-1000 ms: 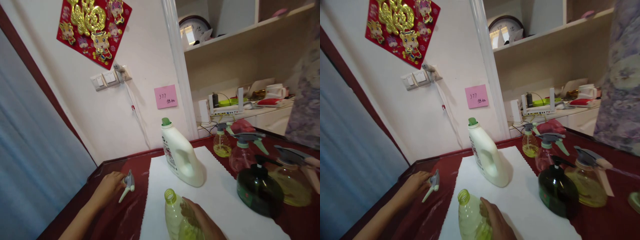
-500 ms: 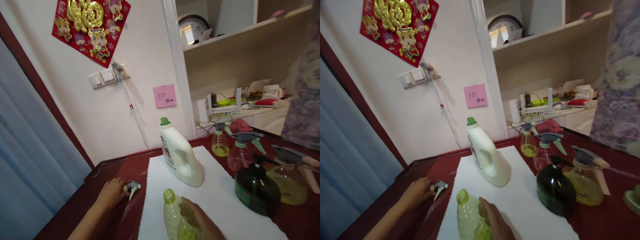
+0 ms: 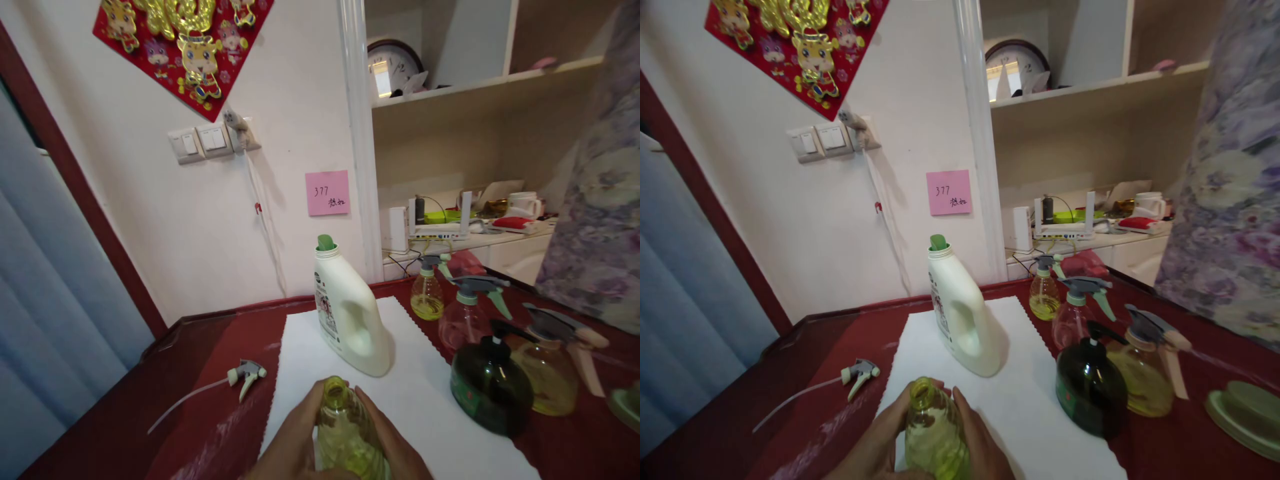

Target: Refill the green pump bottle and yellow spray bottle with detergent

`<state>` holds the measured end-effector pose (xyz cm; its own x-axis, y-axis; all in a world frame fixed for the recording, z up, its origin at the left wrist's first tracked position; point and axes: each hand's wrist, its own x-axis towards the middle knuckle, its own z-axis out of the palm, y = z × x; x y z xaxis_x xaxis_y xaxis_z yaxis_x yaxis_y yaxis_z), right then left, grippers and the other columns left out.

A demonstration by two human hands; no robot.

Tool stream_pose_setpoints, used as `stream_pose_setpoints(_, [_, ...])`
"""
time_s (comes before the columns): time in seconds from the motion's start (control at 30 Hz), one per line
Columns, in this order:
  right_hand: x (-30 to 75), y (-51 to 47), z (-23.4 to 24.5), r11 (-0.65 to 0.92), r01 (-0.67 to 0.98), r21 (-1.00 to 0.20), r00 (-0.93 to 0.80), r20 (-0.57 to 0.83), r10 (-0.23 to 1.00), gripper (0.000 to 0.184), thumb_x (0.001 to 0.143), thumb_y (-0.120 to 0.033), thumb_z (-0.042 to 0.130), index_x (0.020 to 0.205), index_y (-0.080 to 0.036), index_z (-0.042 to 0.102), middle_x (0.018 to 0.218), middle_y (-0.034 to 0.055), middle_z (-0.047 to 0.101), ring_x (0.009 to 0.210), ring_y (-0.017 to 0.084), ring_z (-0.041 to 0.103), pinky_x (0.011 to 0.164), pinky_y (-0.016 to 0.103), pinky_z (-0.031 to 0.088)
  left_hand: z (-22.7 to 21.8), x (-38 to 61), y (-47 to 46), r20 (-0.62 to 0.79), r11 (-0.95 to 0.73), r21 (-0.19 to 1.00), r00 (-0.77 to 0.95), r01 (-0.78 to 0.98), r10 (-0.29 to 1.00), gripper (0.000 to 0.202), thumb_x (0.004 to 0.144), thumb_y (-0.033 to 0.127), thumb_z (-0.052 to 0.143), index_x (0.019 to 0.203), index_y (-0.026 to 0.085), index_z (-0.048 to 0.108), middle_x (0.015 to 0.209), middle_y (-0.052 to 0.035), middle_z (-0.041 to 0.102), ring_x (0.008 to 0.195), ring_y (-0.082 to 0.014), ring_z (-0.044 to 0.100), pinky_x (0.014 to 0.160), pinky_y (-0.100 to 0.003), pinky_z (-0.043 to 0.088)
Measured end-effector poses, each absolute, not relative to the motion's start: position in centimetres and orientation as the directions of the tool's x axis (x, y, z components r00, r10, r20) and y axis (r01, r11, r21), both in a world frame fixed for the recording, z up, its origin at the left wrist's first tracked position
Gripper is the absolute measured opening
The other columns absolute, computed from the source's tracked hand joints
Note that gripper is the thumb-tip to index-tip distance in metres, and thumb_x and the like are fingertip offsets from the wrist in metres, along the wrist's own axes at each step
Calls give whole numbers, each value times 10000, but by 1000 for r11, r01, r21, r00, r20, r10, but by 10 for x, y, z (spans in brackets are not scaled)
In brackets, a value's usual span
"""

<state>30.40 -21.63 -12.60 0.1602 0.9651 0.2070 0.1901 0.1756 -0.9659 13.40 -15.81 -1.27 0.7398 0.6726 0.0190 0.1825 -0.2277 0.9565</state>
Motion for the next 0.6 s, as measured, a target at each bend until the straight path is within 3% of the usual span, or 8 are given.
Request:
stream_pose_setpoints(0.07, [308,-218,-125,245,226,-943,150,283,947,728,828,-262,668,1517,-262,433,1555,86,475,1412,310,474,1139,441,433,-13,135,-150,62,-247,951,669,186,741,661,687,443,860,1255,261,575,1261,-82,639,1233,-345,556,1086,-489,415])
stream_pose_setpoints(0.17, [315,-221,-124,280,295,-914,183,341,922,913,739,-315,763,1554,-279,352,1604,78,400,1458,337,401,1184,516,360,-6,126,-124,146,-273,943,495,193,856,699,741,443,827,1323,266,484,1370,-106,587,1262,-327,549,1079,-483,427])
stream_pose_setpoints(0.33, [320,-225,-128,261,367,-893,257,366,894,698,828,-341,674,1487,-306,446,1514,78,522,1373,322,511,1132,497,438,-23,111,-85,166,-284,928,414,243,895,691,770,450,789,1318,195,454,1308,-156,634,1194,-334,618,1015,-450,481])
stream_pose_setpoints(0.47, [316,-223,-131,311,414,-856,249,435,865,586,869,-345,636,1437,-304,499,1416,72,611,1295,286,582,1075,435,500,-51,110,-80,140,-295,899,426,325,894,767,798,446,738,1425,196,375,1462,-177,538,1325,-347,534,1106,-484,415])
stream_pose_setpoints(0.6, [313,-222,-127,339,456,-823,301,501,811,465,897,-340,606,1357,-270,576,1307,85,680,1172,258,665,995,358,557,-58,109,-82,127,-290,895,429,340,894,789,793,427,726,1455,206,359,1493,-171,521,1395,-354,474,1157,-501,365])
